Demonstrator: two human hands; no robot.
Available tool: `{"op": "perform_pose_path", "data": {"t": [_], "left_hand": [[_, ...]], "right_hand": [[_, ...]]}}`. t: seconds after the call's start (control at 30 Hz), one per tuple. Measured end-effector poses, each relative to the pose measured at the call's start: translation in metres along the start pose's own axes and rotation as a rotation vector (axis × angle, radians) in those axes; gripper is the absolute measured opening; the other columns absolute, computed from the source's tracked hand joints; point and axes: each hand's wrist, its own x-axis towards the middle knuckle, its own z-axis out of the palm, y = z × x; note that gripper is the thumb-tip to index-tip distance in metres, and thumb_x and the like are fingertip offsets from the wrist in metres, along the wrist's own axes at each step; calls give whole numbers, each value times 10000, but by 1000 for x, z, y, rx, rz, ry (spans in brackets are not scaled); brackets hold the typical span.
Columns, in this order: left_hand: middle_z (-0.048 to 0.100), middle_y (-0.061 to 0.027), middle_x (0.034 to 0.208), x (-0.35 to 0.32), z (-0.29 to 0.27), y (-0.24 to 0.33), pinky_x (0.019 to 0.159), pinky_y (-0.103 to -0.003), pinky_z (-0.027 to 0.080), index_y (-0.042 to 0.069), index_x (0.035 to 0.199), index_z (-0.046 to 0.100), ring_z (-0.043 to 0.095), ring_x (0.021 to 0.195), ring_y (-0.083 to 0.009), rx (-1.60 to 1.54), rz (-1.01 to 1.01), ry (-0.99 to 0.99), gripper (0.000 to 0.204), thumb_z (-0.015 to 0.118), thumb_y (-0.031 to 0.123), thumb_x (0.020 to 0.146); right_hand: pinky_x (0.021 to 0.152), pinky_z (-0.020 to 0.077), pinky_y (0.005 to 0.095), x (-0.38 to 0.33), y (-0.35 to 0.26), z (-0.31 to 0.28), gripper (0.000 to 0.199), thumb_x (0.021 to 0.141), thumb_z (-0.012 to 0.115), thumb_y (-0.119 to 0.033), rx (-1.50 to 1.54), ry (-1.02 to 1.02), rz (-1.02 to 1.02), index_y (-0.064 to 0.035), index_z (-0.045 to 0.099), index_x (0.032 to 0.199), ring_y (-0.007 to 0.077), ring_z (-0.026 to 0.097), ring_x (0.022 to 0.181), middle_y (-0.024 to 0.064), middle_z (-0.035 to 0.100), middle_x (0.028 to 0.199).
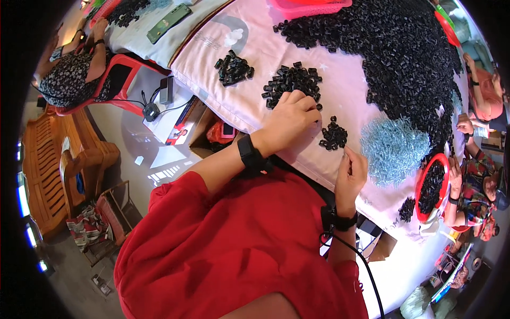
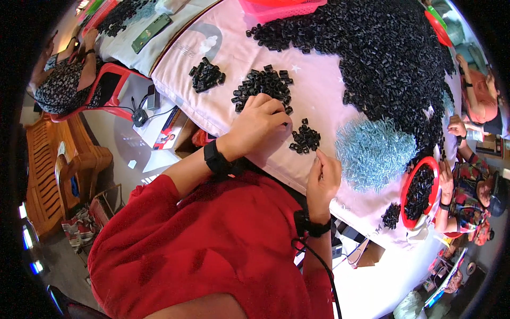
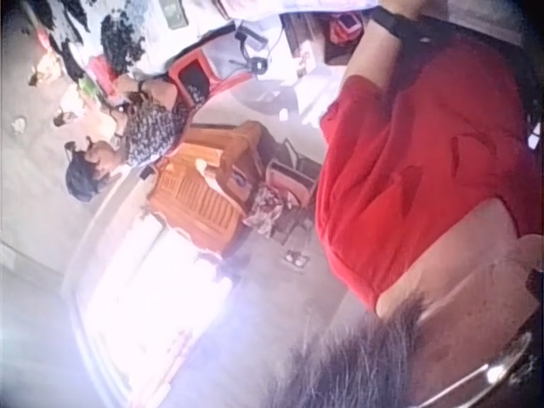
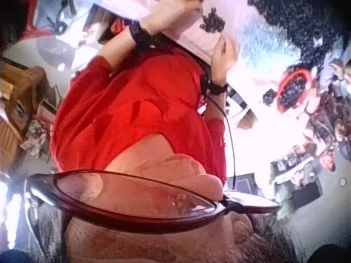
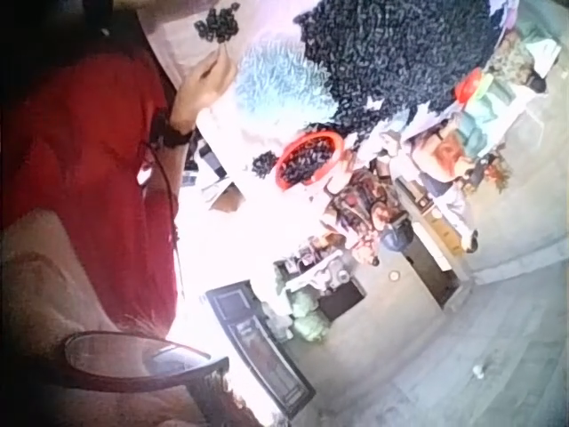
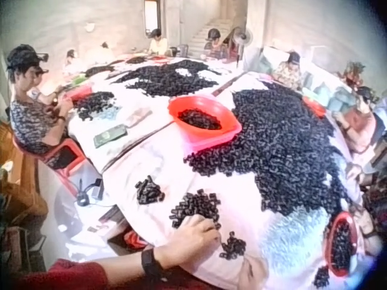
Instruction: Sorting and inspecting small black plastic buckles or clips on a table.
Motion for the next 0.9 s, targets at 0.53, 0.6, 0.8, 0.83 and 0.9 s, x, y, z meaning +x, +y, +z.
{"op": "perform_pose_path", "data": {"t": [0.53,0.6,0.8,0.83,0.9], "left_hand": [[714,-53,1039,-15,7,31,803,-263,567,-30,1163,661,669,892,-112,-1477,-592,-453,264,586,203,1066],[716,-63,1057,-14,8,29,825,-266,571,-30,1171,657,671,904,-113,-1492,-539,-443,252,576,186,1070],[706,-58,1056,-15,5,30,855,-284,559,-24,1175,646,658,918,-113,-1501,-559,-527,223,560,155,1074],[696,-47,1067,-16,7,29,876,-277,542,-15,1198,648,645,948,-106,-1487,-529,-540,232,565,163,1074],[687,-35,1079,-16,9,29,897,-270,526,-6,1220,649,631,978,-100,-1476,-498,-557,243,570,171,1074]], "right_hand": [[798,518,327,2,-5,-4,162,959,669,-4,53,14,40,12,709,1115,232,640,881,125,674,1007],[803,514,331,1,-8,-6,159,961,664,-1,135,13,178,10,710,1112,234,636,887,124,671,1003],[838,472,314,9,-34,-15,155,974,659,-36,114,-27,52,0,713,1115,206,597,921,102,642,999],[860,459,319,11,-39,-15,158,965,668,-35,71,-35,-16,-6,715,1112,212,594,922,99,639,991],[885,440,326,13,-45,-16,157,956,678,-36,51,-38,-40,-14,718,1106,211,594,915,92,641,992]]}}
